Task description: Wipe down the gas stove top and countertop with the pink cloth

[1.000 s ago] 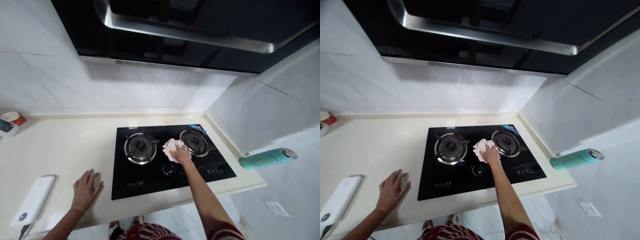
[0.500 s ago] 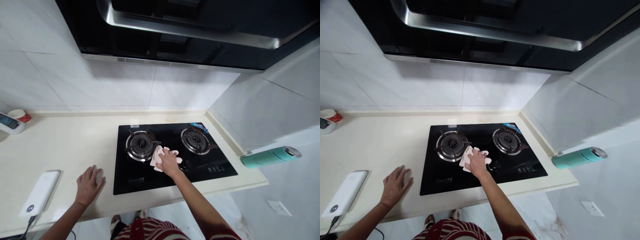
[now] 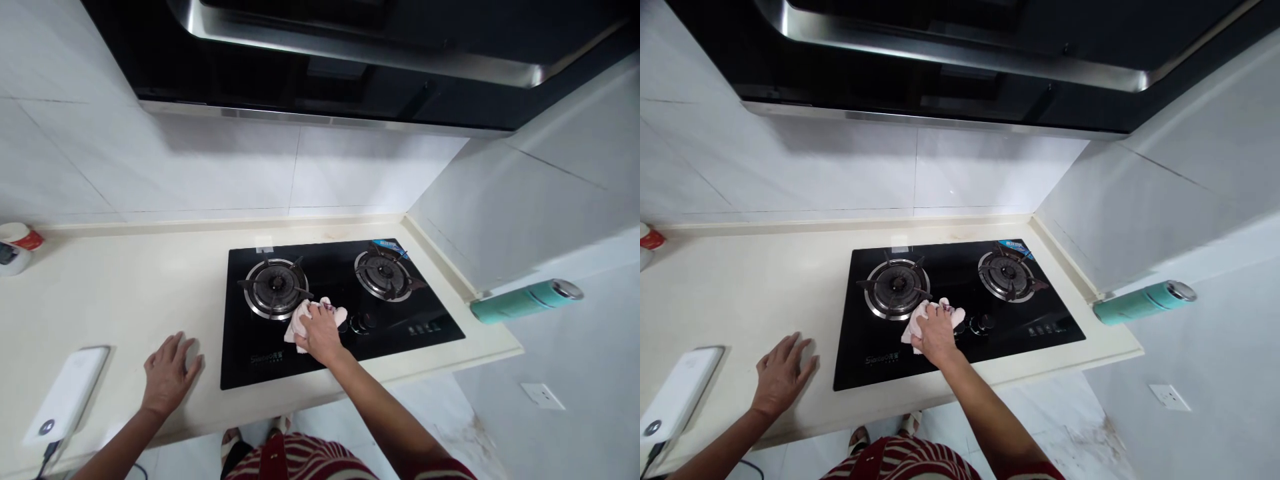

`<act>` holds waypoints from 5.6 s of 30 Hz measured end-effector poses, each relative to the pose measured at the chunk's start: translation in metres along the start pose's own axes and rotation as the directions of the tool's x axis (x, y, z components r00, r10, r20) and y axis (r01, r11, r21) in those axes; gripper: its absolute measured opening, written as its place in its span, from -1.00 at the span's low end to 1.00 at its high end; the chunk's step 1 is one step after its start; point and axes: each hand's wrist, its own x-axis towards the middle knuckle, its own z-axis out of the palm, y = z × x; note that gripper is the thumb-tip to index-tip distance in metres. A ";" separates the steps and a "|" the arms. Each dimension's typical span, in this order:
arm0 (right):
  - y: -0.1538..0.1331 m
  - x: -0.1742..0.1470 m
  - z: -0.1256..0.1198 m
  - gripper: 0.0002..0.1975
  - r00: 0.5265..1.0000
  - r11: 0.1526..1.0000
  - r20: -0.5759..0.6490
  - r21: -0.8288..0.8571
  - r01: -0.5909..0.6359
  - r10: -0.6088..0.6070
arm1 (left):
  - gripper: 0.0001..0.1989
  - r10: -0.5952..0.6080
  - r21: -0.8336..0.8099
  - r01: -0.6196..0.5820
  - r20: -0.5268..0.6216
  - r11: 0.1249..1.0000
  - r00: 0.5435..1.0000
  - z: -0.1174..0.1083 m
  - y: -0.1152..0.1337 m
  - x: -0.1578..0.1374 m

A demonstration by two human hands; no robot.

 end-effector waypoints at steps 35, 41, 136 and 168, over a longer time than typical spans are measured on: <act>0.125 0.030 -0.039 -0.14 0.825 0.799 -0.040 0.280 -0.532 0.564 | -0.56 0.022 -0.017 -0.023 -0.038 1.000 0.999 0.005 -0.005 -0.002; 0.109 0.034 -0.016 -0.42 0.878 0.875 0.065 0.074 -0.478 0.474 | -0.54 0.021 -0.017 -0.022 -0.023 1.000 1.000 -0.001 -0.001 -0.001; 0.095 0.024 -0.040 -0.50 0.759 0.781 -0.403 0.587 -0.214 0.511 | -0.57 0.017 -0.028 -0.018 -0.024 0.999 1.000 0.003 -0.002 -0.004; -0.031 -0.004 0.012 -0.51 0.853 0.841 0.115 0.147 -0.521 0.509 | -0.57 0.013 -0.075 -0.012 0.005 0.997 1.000 0.004 0.001 -0.005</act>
